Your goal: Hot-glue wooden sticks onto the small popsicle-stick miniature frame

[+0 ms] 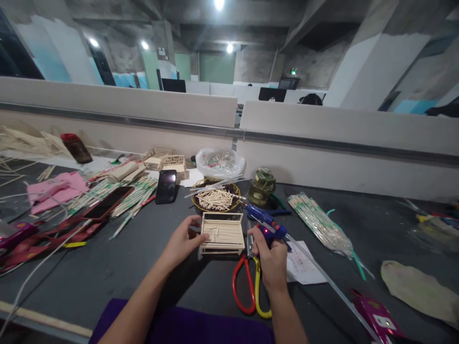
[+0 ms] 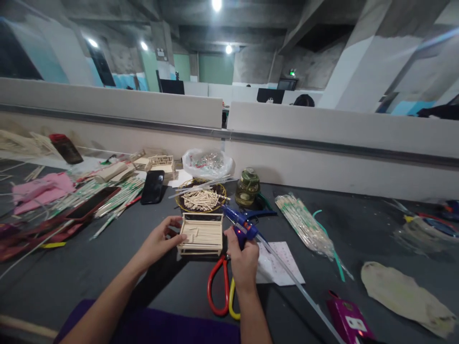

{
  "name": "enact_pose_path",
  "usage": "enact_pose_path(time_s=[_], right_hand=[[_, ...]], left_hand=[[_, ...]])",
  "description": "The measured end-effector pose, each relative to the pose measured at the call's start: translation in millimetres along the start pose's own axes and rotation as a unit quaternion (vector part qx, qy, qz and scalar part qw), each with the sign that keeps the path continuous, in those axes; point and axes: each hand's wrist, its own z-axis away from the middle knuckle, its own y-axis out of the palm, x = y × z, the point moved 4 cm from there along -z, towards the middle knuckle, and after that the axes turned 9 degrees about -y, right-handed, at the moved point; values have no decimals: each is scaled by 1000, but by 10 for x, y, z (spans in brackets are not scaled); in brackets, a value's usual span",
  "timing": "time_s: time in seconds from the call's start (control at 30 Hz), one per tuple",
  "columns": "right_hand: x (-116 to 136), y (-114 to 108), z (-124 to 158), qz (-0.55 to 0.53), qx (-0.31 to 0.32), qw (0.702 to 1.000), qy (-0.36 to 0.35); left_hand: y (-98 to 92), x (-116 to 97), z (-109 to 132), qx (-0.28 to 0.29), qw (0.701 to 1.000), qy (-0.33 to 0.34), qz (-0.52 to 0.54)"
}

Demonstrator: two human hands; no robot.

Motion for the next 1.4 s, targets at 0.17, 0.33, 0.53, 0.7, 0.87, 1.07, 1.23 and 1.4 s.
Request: enact_pose_path(time_s=[0.17, 0.33, 0.53, 0.7, 0.87, 1.07, 1.23, 1.4], right_hand=[[-119, 8, 17, 13, -11, 1000, 8], [-177, 14, 11, 26, -3, 1000, -3], [-185, 16, 15, 35, 0, 999, 2], [-197, 10, 18, 27, 0, 1000, 5], [-183, 7, 22, 17, -1, 1000, 5], [-175, 29, 38, 19, 6, 1000, -1], [-168, 13, 66, 16, 2, 1000, 6], [-98, 36, 121, 44, 25, 999, -1]], left_hand=[[-25, -78, 84, -126, 983, 76, -109], [-12, -131, 128, -139, 977, 102, -123], [-5, -144, 136, -134, 978, 96, -130], [-21, -159, 142, -138, 978, 88, -129], [-60, -105, 83, -174, 978, 85, -78], [-86, 9, -315, -72, 969, -60, 229], [-68, -26, -568, 132, 916, -91, 368], [-57, 38, -571, 161, 918, -72, 356]])
